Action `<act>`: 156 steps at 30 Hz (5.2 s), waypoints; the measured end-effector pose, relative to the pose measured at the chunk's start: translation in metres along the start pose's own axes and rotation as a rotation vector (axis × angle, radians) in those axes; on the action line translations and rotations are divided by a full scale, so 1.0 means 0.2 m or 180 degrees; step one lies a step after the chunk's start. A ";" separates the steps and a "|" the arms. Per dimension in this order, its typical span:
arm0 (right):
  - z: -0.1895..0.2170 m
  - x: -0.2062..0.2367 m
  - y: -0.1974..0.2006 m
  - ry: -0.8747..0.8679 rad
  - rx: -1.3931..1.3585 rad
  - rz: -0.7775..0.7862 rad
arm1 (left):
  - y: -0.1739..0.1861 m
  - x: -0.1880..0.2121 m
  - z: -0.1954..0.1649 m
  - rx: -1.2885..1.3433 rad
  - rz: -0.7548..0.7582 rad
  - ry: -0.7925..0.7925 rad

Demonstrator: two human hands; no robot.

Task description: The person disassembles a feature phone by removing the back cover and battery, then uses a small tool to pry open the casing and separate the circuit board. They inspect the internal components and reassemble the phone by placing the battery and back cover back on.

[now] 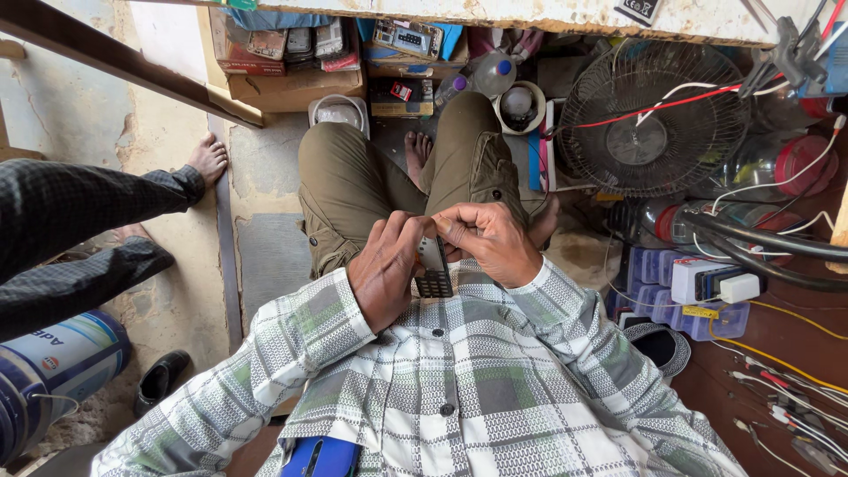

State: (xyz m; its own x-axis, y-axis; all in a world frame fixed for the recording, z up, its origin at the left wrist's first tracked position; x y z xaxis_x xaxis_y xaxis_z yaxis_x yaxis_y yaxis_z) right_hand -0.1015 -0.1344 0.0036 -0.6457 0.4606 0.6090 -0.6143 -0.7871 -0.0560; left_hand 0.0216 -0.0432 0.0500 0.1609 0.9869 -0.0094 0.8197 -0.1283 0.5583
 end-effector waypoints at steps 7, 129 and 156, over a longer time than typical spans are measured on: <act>0.13 0.03 -0.03 0.0518 0.0509 -0.0287 | 0.00 0.01 -0.02 0.0215 -0.0420 -0.0408; 1.35 -0.18 0.39 0.2298 0.3610 -0.0764 | 0.00 -0.32 0.13 0.5291 -0.1604 0.0115; 1.13 0.07 0.16 0.1548 0.2598 0.0089 | 0.03 -0.33 0.04 0.5738 -0.1238 -0.0535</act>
State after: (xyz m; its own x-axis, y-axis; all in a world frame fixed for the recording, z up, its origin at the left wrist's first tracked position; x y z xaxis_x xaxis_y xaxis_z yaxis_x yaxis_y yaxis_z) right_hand -0.0276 -0.2470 0.1896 -0.8865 0.4127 0.2094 -0.2079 -0.7593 0.6166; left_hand 0.0210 -0.1098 0.0472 -0.2033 0.9783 -0.0400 0.3233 0.0285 -0.9459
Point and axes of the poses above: each hand's wrist, its own x-axis away from the middle knuckle, its own y-axis out of the back of the hand, z = x × y, the point moved 7 cm from there along -x, towards the middle knuckle, and after that the axes turned 10 degrees about -y, right-handed, at the moved point
